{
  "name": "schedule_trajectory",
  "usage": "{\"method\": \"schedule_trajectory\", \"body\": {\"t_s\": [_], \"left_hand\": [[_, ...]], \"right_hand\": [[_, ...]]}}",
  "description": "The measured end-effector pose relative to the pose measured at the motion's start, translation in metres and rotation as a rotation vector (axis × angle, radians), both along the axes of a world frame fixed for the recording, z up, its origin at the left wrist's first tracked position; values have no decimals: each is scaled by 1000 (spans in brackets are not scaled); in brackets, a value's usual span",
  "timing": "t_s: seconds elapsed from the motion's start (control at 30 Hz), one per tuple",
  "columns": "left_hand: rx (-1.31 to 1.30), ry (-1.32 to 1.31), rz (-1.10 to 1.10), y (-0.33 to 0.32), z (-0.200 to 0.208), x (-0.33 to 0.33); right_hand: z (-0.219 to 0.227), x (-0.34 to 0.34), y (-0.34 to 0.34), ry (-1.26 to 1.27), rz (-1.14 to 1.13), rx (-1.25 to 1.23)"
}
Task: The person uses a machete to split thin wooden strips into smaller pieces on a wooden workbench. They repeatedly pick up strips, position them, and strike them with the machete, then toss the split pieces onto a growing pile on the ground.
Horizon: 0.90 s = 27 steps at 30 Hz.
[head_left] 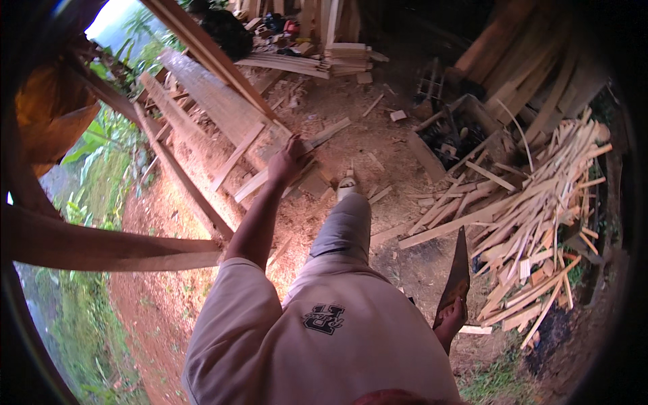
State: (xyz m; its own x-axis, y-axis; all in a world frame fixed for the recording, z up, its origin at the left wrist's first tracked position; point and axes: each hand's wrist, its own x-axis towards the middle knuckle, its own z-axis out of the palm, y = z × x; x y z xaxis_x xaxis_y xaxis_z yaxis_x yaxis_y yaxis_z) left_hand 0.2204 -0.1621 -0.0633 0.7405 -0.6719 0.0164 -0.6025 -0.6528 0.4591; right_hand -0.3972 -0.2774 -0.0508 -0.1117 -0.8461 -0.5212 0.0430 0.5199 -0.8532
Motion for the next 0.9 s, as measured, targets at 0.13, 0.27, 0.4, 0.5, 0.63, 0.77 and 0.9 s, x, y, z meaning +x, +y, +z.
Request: {"method": "schedule_trajectory", "body": {"t_s": [0.13, 0.27, 0.4, 0.5, 0.63, 0.77, 0.9], "left_hand": [[-111, -162, -43, 25, -10, 1], [31, -103, 85, 33, 18, -8], [-327, -304, 166, 44, 44, 29], [-179, -464, 115, 49, 44, 97], [-162, -253, 162, 33, 33, 134], [-225, -330, 179, 32, 0, 131], [-215, -216, 41, 16, -4, 47]], "right_hand": [[-18, 1, -2, 38, 21, -37], [-16, 11, -6, 13, 62, -66], [-2, 24, -6, 4, 55, -64], [-9, 17, -4, 42, 94, -77], [-13, 11, 2, 31, 50, -24], [-20, -3, 2, 118, 127, -18], [-5, 16, 10, 280, 298, -131]]}}
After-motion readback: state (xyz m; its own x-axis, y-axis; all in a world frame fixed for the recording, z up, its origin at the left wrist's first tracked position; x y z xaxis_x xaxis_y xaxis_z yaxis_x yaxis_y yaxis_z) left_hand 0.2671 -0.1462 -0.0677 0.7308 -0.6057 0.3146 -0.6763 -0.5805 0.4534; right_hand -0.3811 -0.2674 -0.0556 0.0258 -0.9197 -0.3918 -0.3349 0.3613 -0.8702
